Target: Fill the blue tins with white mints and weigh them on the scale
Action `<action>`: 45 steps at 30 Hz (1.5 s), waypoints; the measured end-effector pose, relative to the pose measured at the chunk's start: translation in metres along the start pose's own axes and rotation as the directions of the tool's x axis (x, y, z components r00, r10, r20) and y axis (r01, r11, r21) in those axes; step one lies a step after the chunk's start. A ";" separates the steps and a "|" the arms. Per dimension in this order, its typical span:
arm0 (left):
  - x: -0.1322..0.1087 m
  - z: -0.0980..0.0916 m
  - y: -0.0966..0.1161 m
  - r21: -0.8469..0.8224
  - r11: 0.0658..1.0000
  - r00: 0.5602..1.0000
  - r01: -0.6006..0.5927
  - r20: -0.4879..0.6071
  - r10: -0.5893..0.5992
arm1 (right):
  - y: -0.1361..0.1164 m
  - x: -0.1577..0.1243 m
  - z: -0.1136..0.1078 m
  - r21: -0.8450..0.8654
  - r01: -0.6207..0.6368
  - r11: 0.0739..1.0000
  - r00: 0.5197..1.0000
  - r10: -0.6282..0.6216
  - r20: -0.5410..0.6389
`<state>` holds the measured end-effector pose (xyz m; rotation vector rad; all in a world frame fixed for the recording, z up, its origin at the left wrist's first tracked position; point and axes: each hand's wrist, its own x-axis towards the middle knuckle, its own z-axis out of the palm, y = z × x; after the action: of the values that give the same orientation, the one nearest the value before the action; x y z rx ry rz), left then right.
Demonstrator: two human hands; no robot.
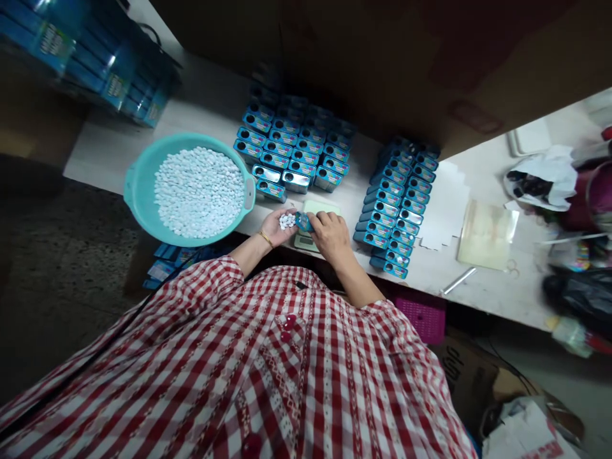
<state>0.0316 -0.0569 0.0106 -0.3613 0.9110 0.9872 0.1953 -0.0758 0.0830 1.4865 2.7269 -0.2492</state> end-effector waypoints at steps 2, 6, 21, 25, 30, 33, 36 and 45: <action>0.000 0.002 -0.001 0.007 1.000 1.000 0.017 0.007 -0.017 | 0.000 -0.003 -0.002 -0.025 0.012 1.000 1.000 -0.013 -0.018; -0.001 0.000 0.000 0.001 1.000 0.999 0.026 0.032 -0.026 | 0.001 -0.009 -0.002 -0.011 -0.002 1.000 0.999 0.002 -0.042; 0.001 0.000 -0.001 0.019 0.999 0.999 0.037 0.031 -0.038 | 0.003 -0.015 0.003 -0.032 -0.031 0.999 0.993 0.027 -0.119; 0.003 0.000 -0.001 0.044 0.998 0.997 0.052 0.051 -0.054 | -0.001 -0.017 -0.002 -0.026 -0.009 1.000 0.988 0.005 -0.152; -0.002 0.002 -0.001 0.056 0.998 0.999 0.038 -0.008 -0.037 | 0.004 -0.017 0.004 0.031 -0.041 0.999 0.988 0.045 -0.151; -0.004 0.003 0.001 0.033 0.999 1.000 0.023 -0.016 -0.022 | 0.015 -0.019 0.021 0.248 -0.089 0.965 0.970 0.141 -0.199; -0.006 -0.001 0.007 0.009 1.000 1.000 0.016 -0.012 -0.016 | 0.030 -0.018 0.052 0.593 -0.115 0.797 0.923 0.307 -0.233; -0.025 -0.020 0.025 0.073 0.997 0.992 -0.037 -0.114 0.046 | 0.054 -0.009 0.117 0.906 -0.152 0.394 0.859 0.506 -0.076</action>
<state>-0.0055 -0.0704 0.0218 -0.3438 1.0597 0.9772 0.2394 -0.0725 -0.0387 2.4578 2.4320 -1.7969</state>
